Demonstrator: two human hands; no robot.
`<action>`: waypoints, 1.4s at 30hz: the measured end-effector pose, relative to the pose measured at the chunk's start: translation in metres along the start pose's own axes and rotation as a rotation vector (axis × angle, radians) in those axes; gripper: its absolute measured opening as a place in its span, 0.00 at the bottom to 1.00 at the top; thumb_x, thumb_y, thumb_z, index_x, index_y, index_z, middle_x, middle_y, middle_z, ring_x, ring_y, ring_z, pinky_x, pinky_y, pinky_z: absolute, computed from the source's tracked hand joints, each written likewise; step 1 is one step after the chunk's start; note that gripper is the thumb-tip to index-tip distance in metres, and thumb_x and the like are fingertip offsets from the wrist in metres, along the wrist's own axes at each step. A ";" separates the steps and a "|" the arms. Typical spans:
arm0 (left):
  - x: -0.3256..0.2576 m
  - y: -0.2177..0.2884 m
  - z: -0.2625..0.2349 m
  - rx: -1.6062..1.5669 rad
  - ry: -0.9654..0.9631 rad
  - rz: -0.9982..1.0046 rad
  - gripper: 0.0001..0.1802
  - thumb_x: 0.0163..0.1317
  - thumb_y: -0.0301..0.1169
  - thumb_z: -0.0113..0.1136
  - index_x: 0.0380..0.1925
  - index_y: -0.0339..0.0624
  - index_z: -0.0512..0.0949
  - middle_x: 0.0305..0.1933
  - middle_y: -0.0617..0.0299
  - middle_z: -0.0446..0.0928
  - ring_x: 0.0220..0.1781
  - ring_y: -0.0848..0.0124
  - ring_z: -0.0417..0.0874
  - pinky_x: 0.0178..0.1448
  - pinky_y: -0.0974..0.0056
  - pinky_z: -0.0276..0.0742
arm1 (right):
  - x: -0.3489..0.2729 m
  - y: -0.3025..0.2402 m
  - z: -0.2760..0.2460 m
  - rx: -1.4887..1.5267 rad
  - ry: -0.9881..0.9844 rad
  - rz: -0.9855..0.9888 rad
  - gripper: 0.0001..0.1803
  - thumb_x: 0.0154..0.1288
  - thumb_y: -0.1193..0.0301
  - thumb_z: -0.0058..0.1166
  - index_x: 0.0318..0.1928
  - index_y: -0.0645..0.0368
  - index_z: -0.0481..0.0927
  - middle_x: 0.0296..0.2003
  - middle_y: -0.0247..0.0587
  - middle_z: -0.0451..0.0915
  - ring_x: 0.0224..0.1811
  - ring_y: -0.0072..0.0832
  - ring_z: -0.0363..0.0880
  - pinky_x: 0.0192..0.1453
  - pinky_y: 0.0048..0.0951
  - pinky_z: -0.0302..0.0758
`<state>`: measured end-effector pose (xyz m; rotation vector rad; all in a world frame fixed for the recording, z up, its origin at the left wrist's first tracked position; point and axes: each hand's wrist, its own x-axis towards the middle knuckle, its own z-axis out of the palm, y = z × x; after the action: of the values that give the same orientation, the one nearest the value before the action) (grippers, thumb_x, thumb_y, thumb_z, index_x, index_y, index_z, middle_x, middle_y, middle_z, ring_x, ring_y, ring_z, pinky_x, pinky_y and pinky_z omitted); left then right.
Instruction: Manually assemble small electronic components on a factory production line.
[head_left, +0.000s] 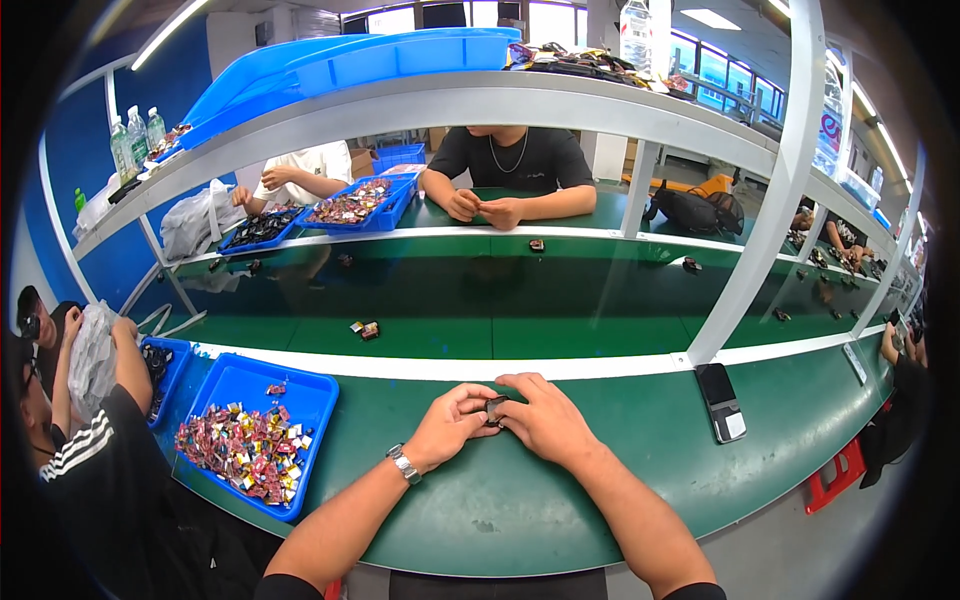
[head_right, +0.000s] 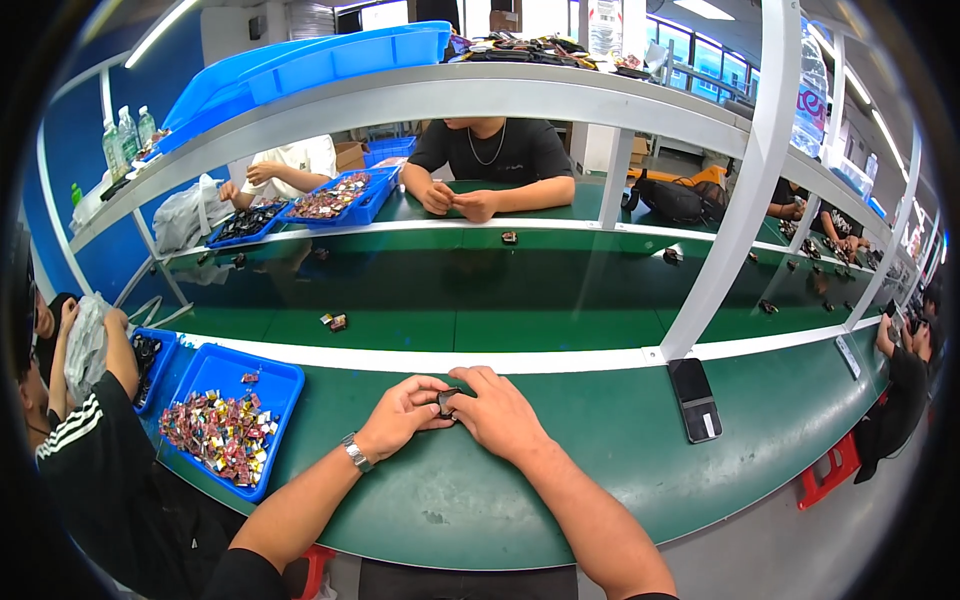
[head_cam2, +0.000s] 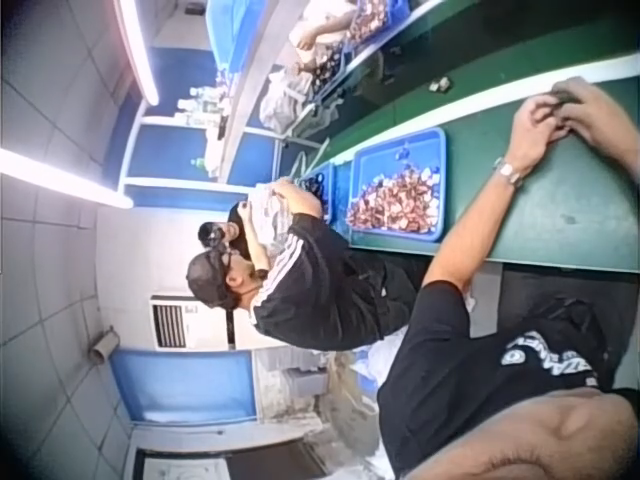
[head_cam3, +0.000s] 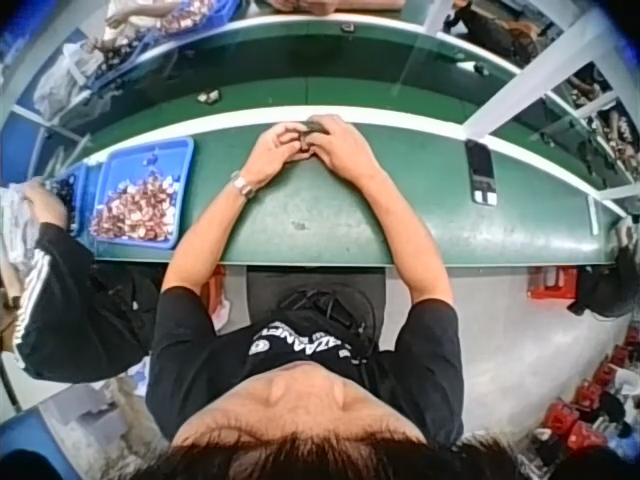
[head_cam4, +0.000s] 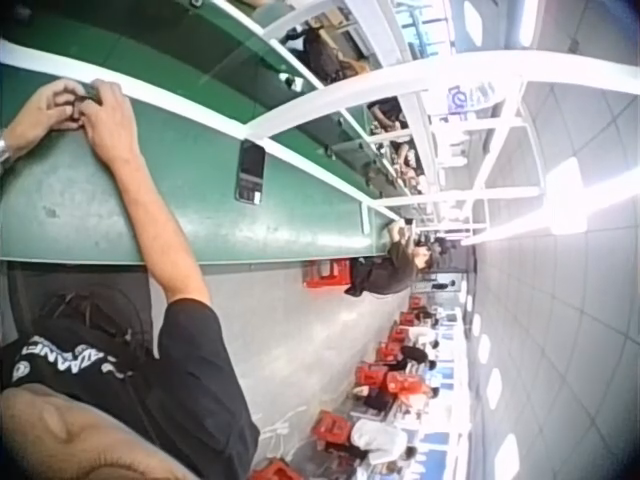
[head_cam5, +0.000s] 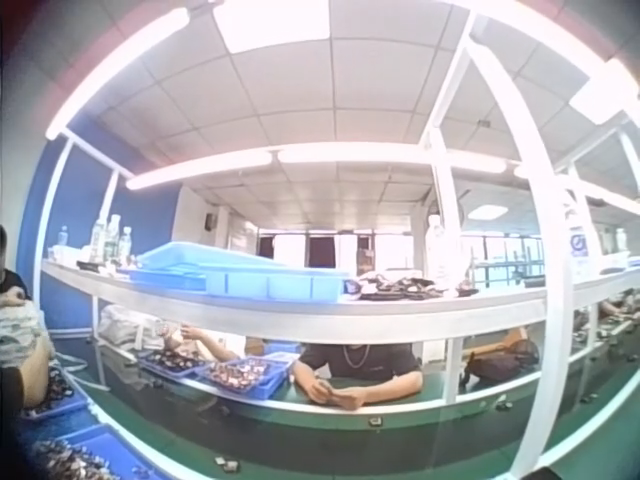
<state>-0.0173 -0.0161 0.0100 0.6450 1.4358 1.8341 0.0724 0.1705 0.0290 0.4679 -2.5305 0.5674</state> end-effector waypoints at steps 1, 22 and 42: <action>0.000 0.001 0.000 -0.007 -0.001 -0.001 0.18 0.71 0.15 0.46 0.59 0.35 0.69 0.58 0.54 0.77 0.59 0.68 0.80 0.65 0.61 0.83 | 0.000 0.001 0.000 0.019 0.006 -0.008 0.08 0.56 0.74 0.66 0.38 0.56 0.83 0.57 0.41 0.77 0.60 0.42 0.74 0.60 0.40 0.76; -0.001 -0.002 -0.004 0.046 -0.078 0.032 0.19 0.71 0.18 0.51 0.61 0.35 0.68 0.60 0.53 0.76 0.59 0.67 0.81 0.64 0.60 0.82 | -0.006 -0.006 0.005 0.296 0.009 0.289 0.04 0.62 0.72 0.61 0.36 0.58 0.85 0.59 0.38 0.78 0.64 0.38 0.72 0.65 0.38 0.73; 0.000 -0.006 -0.010 -0.047 -0.043 -0.007 0.17 0.74 0.21 0.50 0.60 0.39 0.68 0.59 0.55 0.78 0.60 0.67 0.81 0.63 0.59 0.81 | -0.009 -0.019 0.030 0.303 0.286 0.305 0.07 0.60 0.73 0.65 0.40 0.57 0.88 0.53 0.38 0.82 0.59 0.39 0.76 0.61 0.37 0.77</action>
<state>-0.0234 -0.0210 0.0015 0.6506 1.3610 1.8322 0.0761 0.1421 0.0066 0.0894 -2.2595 1.0611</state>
